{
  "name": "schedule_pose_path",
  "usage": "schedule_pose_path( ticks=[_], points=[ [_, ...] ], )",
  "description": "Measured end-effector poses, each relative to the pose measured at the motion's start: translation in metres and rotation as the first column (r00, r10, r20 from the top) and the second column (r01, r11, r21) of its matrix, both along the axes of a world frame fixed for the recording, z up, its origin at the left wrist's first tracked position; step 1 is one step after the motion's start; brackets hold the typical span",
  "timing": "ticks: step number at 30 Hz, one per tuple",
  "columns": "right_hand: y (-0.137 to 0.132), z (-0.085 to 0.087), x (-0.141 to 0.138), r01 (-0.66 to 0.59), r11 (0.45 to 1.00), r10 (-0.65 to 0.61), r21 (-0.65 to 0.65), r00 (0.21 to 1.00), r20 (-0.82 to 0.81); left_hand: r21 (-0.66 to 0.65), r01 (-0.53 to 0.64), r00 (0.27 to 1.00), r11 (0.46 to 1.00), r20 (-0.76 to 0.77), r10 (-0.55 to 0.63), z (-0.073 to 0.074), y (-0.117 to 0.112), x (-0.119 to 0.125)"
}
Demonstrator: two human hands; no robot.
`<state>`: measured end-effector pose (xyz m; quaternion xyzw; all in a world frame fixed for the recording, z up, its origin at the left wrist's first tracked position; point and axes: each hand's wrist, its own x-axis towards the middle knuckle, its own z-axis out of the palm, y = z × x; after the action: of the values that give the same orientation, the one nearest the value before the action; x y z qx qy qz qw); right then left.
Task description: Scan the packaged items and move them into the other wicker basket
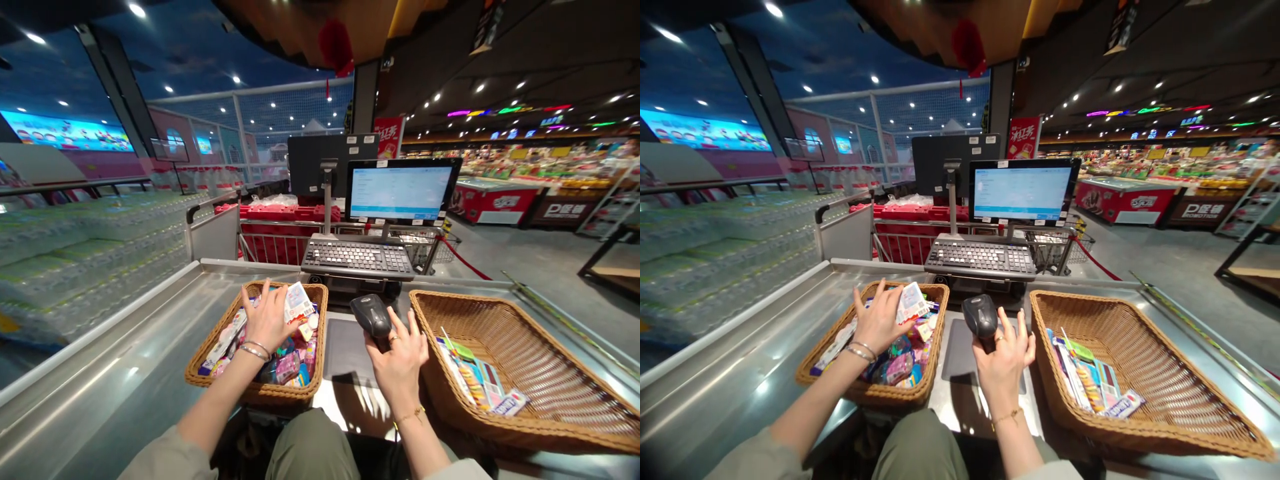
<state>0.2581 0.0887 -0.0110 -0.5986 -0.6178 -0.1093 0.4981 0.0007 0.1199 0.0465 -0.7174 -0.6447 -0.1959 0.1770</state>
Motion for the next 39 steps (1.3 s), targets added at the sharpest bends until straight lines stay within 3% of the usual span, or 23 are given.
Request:
schedule_pose_path(
  ticks=[10, 19, 39],
  points=[
    [-0.002, 0.004, 0.002, 0.011, 0.999, -0.012, 0.04, 1.0, 0.028, 0.155, 0.125, 0.991, 0.98, -0.066, -0.116, -0.001, 0.019, 0.028],
    [-0.007, 0.01, 0.001, -0.006, 0.999, 0.003, 0.04, 0.998, 0.06, 0.158, 0.171, 0.981, 0.973, -0.114, -0.154, 0.004, 0.029, 0.049],
    [-0.008, 0.009, -0.001, -0.05, 0.999, 0.049, 0.009, 0.997, 0.055, 0.194, 0.183, 0.978, 0.964, -0.131, -0.16, 0.008, 0.041, 0.071]
  ],
)
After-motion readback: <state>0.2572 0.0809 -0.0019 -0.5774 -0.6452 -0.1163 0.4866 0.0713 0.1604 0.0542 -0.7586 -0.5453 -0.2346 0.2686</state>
